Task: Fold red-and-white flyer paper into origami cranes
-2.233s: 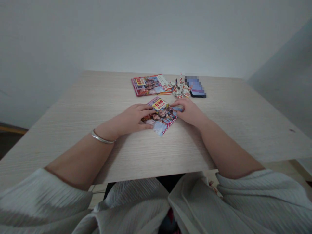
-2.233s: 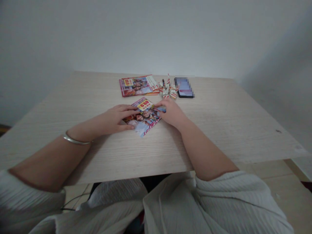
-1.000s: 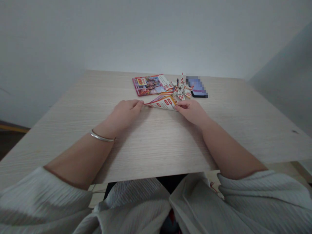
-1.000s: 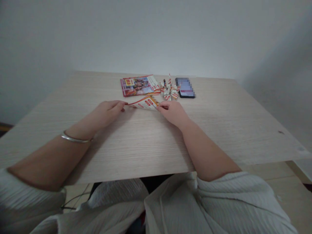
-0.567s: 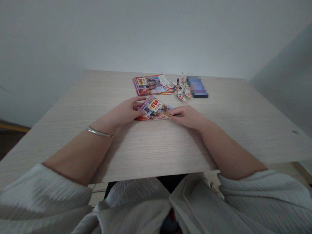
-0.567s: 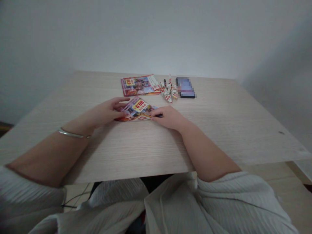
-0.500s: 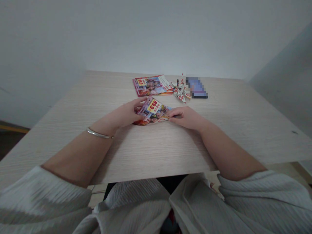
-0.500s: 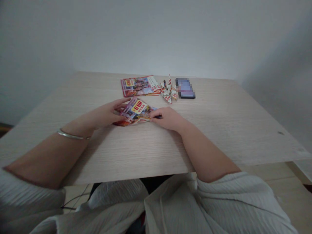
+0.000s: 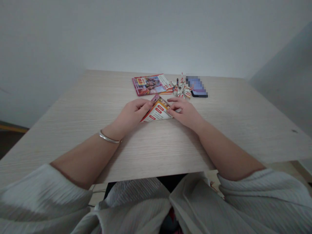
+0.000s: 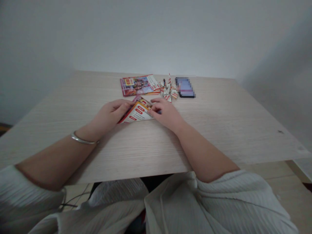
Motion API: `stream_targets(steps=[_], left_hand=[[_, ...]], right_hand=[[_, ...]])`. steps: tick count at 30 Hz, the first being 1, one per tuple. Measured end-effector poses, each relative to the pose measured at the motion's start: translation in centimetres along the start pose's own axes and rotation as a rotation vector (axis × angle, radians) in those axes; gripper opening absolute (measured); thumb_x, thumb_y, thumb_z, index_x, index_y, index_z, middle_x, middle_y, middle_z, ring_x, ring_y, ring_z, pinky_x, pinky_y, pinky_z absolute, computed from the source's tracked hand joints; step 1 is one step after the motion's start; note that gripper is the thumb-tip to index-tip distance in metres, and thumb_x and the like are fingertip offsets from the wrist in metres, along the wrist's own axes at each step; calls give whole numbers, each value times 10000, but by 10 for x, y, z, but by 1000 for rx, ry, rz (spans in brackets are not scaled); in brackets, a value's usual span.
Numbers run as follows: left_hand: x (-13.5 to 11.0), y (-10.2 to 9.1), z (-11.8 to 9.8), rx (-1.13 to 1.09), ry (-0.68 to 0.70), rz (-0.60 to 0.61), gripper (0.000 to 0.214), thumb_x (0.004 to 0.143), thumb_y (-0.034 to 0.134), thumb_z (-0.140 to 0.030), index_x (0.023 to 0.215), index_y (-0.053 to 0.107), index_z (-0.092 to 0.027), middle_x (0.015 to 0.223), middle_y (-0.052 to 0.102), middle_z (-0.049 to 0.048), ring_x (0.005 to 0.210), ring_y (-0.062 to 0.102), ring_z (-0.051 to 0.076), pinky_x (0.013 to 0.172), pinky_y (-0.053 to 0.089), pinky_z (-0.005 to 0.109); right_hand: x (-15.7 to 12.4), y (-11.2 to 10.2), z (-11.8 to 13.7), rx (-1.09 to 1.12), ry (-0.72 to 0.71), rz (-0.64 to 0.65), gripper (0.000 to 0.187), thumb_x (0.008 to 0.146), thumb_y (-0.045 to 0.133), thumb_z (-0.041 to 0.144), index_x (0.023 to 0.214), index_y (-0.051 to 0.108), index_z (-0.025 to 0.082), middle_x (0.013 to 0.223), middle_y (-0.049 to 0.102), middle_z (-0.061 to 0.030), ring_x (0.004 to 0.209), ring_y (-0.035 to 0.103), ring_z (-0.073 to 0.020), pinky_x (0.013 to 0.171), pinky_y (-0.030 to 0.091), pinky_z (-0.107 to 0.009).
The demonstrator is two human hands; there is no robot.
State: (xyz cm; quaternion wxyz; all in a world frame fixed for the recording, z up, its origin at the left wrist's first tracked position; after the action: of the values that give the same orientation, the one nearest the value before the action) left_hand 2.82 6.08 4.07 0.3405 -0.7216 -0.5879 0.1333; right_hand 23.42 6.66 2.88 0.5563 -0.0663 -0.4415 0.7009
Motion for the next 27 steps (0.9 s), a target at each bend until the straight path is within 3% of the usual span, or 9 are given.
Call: stream_targets(steps=[3, 6, 9, 16, 21, 27], left_hand=[[-3, 2, -8, -26, 51, 21, 455, 939, 601, -548, 1117, 817, -189, 1125, 813, 88, 981, 713, 242, 875, 569, 330], [-4, 4, -5, -4, 53, -2, 377, 918, 640, -464, 1117, 816, -196, 1099, 817, 88, 943, 715, 229, 841, 565, 327], [-3, 6, 1, -44, 31, -13, 335, 930, 619, -434, 1078, 808, -202, 1021, 817, 75, 843, 704, 203, 739, 551, 305], [-3, 4, -1, -113, 33, -83, 198, 890, 645, -336, 963, 744, -181, 942, 779, 54, 791, 677, 173, 699, 529, 293], [-5, 5, -4, -146, 35, -101, 154, 897, 635, -323, 956, 683, -188, 947, 756, 51, 816, 680, 174, 705, 548, 294], [-5, 8, -1, -248, -4, -108, 294, 925, 631, -329, 1201, 619, -225, 945, 738, 34, 797, 700, 175, 676, 581, 302]], right_hand=[[1, 1, -2, -8, 35, -36, 189, 897, 728, 285, 722, 714, 214, 1292, 736, -124, 1210, 670, -270, 1025, 516, -449], [2, 3, -1, 5, 91, -18, 189, 904, 721, 291, 733, 706, 213, 997, 780, -82, 943, 698, -223, 865, 533, -383], [2, 4, 1, -10, 157, -8, 147, 904, 716, 294, 782, 732, 215, 793, 741, -31, 737, 630, -183, 737, 494, -341], [3, 1, 8, 27, 161, -87, 67, 838, 758, 269, 816, 716, 222, 815, 738, -28, 768, 630, -190, 750, 501, -339], [2, 2, 12, 152, 204, -137, 127, 813, 749, 228, 881, 641, 227, 858, 728, -11, 737, 644, -157, 695, 525, -306], [0, 5, 17, 228, 215, -108, 131, 884, 690, 279, 1005, 708, 233, 904, 759, -21, 737, 684, -160, 683, 579, -315]])
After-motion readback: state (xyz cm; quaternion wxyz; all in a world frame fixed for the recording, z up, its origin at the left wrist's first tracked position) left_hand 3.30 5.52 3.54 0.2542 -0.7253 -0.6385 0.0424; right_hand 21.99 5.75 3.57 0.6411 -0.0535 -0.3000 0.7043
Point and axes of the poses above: each hand's wrist, its own x-axis towards the middle knuckle, its own y-axis out of the palm, z = x × y, the point moved 6 cm from there along x, towards the middle knuckle
